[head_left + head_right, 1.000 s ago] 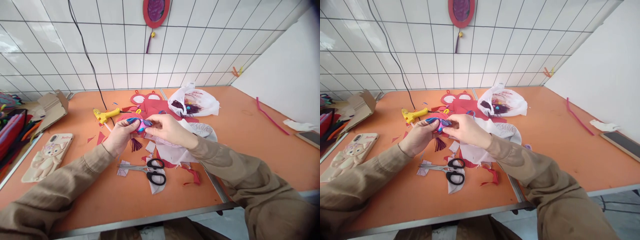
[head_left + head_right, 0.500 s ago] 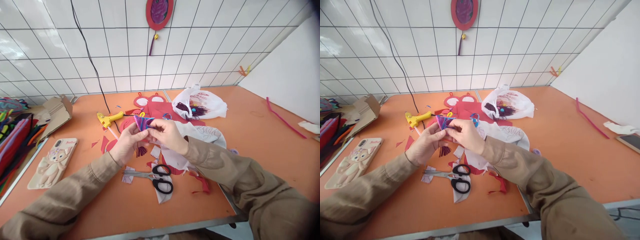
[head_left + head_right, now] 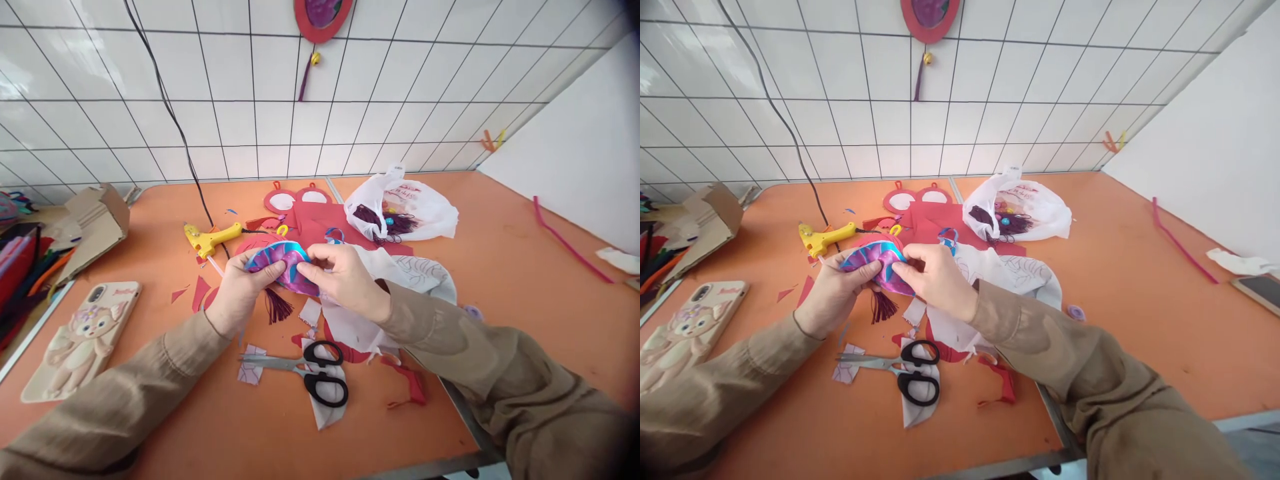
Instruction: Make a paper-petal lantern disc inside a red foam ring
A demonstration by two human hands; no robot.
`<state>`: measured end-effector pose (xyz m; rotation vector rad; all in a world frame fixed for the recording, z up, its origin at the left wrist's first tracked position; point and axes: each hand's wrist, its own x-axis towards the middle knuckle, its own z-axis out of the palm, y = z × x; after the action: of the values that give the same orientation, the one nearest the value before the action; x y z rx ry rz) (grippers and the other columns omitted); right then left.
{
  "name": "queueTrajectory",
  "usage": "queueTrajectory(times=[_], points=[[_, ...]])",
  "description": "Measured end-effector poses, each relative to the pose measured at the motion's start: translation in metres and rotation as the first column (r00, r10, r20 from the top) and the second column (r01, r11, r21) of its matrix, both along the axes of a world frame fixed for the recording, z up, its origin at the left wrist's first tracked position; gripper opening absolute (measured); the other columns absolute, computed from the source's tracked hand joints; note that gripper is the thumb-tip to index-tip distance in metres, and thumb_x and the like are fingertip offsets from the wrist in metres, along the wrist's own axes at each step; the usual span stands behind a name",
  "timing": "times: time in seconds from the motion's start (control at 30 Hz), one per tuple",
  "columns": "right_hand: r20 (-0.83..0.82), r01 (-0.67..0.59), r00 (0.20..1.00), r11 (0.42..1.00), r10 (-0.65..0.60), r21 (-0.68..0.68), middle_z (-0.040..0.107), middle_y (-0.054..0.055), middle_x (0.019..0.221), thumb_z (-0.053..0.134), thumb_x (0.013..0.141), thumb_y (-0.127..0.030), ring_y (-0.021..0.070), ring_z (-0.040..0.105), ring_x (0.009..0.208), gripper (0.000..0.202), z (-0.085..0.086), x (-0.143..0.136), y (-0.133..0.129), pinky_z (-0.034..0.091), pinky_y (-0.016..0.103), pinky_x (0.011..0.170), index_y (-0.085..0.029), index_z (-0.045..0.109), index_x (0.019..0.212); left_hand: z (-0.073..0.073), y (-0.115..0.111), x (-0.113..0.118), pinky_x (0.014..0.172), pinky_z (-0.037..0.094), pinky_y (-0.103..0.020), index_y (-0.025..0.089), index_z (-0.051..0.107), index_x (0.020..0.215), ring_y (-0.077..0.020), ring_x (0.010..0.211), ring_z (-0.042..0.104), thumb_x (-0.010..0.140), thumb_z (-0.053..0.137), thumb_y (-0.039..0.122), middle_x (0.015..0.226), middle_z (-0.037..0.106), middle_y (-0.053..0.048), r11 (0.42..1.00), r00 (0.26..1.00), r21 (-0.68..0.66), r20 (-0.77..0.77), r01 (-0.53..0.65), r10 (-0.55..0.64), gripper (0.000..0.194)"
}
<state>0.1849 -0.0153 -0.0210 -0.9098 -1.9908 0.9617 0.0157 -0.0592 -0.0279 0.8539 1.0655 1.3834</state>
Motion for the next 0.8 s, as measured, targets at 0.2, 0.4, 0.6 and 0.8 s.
queueTrajectory(times=[0.2, 0.4, 0.6, 0.8], points=[[-0.056, -0.009, 0.998, 0.996, 0.004, -0.088, 0.034, -0.006, 0.055, 0.062, 0.080, -0.042, 0.0080, 0.030, 0.052, 0.038, -0.003, 0.003, 0.005, 0.024, 0.024, 0.048, -0.020, 0.041, 0.056, -0.004, 0.001, -0.003, 0.047, 0.052, -0.021, 0.012, 0.073, 0.068, -0.0121, 0.049, 0.063, 0.057, 0.092, 0.039, 0.058, 0.070, -0.003, 0.999, 0.999, 0.000, 0.012, 0.046, -0.046, 0.035], [-0.015, 0.081, 0.997, 0.994, -0.081, 0.068, 0.026, -0.007, 0.055, 0.067, 0.075, -0.037, 0.0075, 0.025, 0.054, 0.046, -0.004, 0.004, 0.004, 0.021, 0.025, 0.049, -0.021, 0.029, 0.055, 0.001, 0.000, -0.005, 0.044, 0.050, -0.024, 0.012, 0.070, 0.071, -0.0160, 0.049, 0.064, 0.063, 0.077, 0.067, 0.059, 0.069, -0.006, 0.983, 0.983, -0.063, 0.071, 0.171, -0.167, 0.055], [0.021, 0.059, 0.998, 0.992, -0.062, 0.107, 0.035, -0.006, 0.052, 0.074, 0.071, -0.040, 0.0078, 0.029, 0.052, 0.043, -0.003, 0.005, 0.000, 0.023, 0.025, 0.049, -0.020, 0.041, 0.055, 0.004, 0.002, -0.008, 0.052, 0.055, -0.026, 0.012, 0.071, 0.075, -0.0172, 0.056, 0.066, 0.068, 0.079, 0.055, 0.064, 0.070, -0.006, 0.971, 0.971, -0.092, 0.116, 0.222, -0.211, 0.044], [-0.155, -0.099, 0.984, 0.991, 0.085, -0.088, 0.029, -0.005, 0.056, 0.058, 0.086, -0.053, 0.0085, 0.027, 0.054, 0.050, -0.005, 0.006, 0.005, 0.023, 0.026, 0.049, -0.020, 0.036, 0.055, -0.006, 0.003, -0.010, 0.052, 0.050, -0.024, 0.014, 0.070, 0.073, -0.0131, 0.056, 0.060, 0.068, 0.083, 0.041, 0.063, 0.065, -0.001, 0.980, 0.978, -0.038, 0.078, 0.197, -0.194, 0.030]])
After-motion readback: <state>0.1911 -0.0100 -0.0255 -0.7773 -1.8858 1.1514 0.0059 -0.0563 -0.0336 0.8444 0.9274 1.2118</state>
